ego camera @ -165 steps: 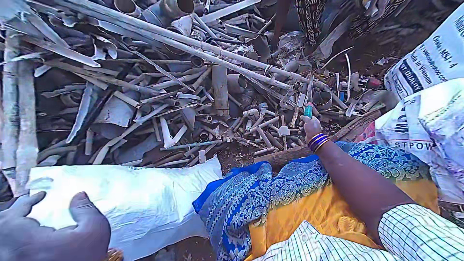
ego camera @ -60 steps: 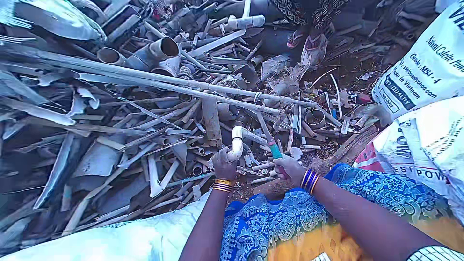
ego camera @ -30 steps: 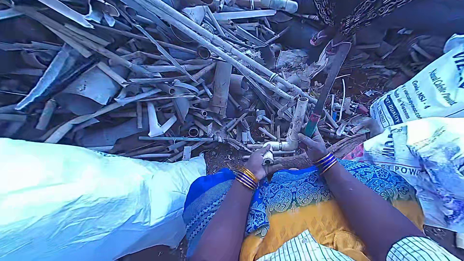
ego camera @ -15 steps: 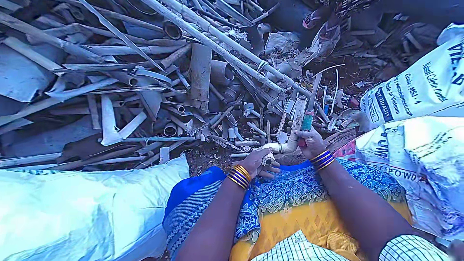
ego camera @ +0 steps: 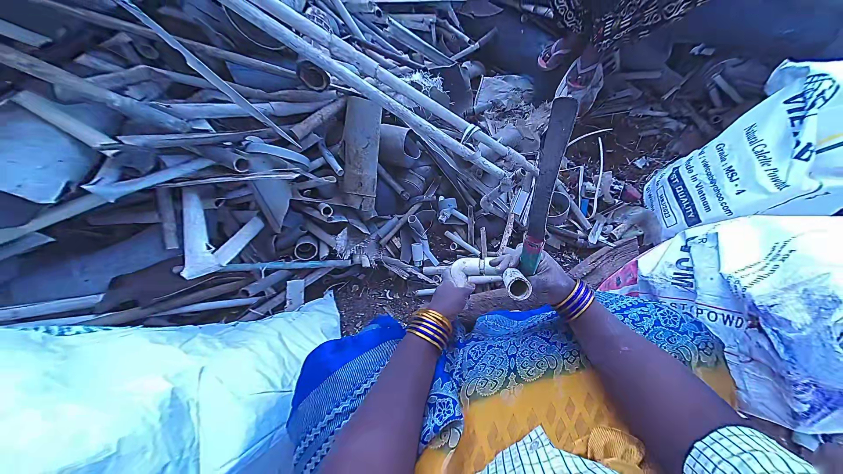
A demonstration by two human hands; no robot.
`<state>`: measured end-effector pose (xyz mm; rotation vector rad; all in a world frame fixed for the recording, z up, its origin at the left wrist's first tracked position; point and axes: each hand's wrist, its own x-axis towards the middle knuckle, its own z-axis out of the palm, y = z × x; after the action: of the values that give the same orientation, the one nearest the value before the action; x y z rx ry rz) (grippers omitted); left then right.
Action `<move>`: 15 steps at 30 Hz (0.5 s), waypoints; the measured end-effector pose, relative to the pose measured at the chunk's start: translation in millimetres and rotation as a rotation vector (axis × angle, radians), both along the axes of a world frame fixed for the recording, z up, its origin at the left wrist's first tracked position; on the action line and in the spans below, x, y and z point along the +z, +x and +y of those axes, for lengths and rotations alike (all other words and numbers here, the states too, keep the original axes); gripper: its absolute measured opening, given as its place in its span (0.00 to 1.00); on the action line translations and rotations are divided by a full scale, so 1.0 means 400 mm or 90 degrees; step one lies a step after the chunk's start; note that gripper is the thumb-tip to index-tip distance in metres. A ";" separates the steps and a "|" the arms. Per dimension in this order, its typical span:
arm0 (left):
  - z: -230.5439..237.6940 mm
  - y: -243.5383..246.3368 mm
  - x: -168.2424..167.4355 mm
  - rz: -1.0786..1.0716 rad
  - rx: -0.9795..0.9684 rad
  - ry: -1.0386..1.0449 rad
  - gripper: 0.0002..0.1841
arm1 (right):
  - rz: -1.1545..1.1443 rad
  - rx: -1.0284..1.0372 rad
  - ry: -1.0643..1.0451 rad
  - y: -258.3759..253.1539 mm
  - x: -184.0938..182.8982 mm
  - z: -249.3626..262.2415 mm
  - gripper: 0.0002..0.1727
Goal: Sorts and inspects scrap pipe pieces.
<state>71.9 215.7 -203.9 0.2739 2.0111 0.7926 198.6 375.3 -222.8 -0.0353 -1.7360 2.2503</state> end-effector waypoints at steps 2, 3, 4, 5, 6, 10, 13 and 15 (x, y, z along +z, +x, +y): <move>-0.006 0.001 0.000 0.076 -0.031 -0.023 0.39 | -0.003 -0.027 0.007 0.000 0.008 -0.012 0.11; -0.010 0.003 -0.002 0.123 -0.026 -0.019 0.39 | -0.001 -0.048 0.030 -0.002 0.010 -0.019 0.10; -0.018 0.006 -0.004 0.173 -0.006 0.009 0.37 | 0.008 -0.072 0.067 -0.004 0.009 -0.026 0.09; -0.026 0.012 0.003 0.201 0.023 0.057 0.32 | 0.016 -0.096 0.117 -0.008 0.004 -0.033 0.07; -0.036 0.023 0.018 0.189 0.054 0.118 0.27 | 0.015 -0.119 0.187 -0.009 -0.001 -0.038 0.07; -0.085 0.080 0.089 -0.148 -0.001 0.279 0.24 | 0.011 -0.128 0.464 0.002 -0.008 -0.072 0.12; -0.103 0.130 0.072 -0.321 0.051 0.312 0.19 | -0.064 -0.051 0.451 0.023 0.003 -0.108 0.12; -0.112 0.145 0.056 -0.358 0.136 0.338 0.13 | -0.121 -0.047 0.420 0.038 0.016 -0.129 0.12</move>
<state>129.9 171.1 -181.6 0.1132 1.2928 1.3671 213.8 323.8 -216.3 -0.1705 -2.4458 1.5658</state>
